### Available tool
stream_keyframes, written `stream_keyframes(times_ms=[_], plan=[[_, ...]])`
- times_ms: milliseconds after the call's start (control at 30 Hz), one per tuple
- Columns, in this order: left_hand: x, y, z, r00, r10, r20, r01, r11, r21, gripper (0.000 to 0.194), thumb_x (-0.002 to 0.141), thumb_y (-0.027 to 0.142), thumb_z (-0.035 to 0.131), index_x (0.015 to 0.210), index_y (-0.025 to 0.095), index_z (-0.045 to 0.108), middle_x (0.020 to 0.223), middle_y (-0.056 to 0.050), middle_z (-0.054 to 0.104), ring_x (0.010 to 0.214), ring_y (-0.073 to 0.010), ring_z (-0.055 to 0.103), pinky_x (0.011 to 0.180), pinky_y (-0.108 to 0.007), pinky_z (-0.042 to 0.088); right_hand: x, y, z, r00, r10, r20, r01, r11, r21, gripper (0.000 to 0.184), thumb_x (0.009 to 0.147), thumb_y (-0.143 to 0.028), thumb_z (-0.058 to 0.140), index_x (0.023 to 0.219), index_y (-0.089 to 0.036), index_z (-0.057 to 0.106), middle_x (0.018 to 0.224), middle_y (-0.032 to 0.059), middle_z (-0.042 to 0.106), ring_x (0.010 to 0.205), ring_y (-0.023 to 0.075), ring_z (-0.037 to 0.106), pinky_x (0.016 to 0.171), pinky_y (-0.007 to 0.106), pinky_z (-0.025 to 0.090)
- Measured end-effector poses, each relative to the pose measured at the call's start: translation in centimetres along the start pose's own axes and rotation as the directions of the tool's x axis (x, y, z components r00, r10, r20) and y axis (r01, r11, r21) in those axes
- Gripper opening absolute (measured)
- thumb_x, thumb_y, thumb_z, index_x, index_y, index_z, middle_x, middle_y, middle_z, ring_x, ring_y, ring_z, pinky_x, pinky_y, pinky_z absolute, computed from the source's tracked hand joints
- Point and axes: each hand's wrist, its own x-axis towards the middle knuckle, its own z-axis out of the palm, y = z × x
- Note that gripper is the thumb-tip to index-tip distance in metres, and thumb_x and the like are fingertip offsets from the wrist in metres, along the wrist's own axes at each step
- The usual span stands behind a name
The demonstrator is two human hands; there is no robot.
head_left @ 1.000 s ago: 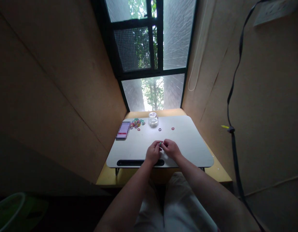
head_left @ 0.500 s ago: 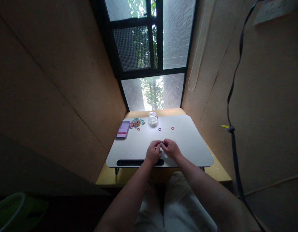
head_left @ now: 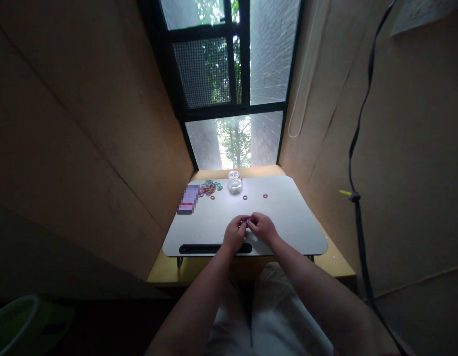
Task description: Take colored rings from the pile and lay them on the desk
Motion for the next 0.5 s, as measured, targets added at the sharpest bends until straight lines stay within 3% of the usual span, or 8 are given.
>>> stream_keyframes(times_ms=[500], plan=[[-0.09, 0.35, -0.08, 1.0, -0.004, -0.017, 0.005, 0.998, 0.06, 0.027, 0.085, 0.027, 0.048, 0.107, 0.02, 0.062, 0.092, -0.003, 0.067, 0.074, -0.0122, 0.06, 0.071, -0.025, 0.048, -0.08, -0.05, -0.03, 1.0, -0.001, 0.001, 0.001, 1.0, -0.001, 0.017, 0.075, -0.024, 0.053, 0.059, -0.019, 0.049, 0.057, -0.0022, 0.051, 0.056, 0.0106, 0.044, 0.054, 0.022, 0.031]])
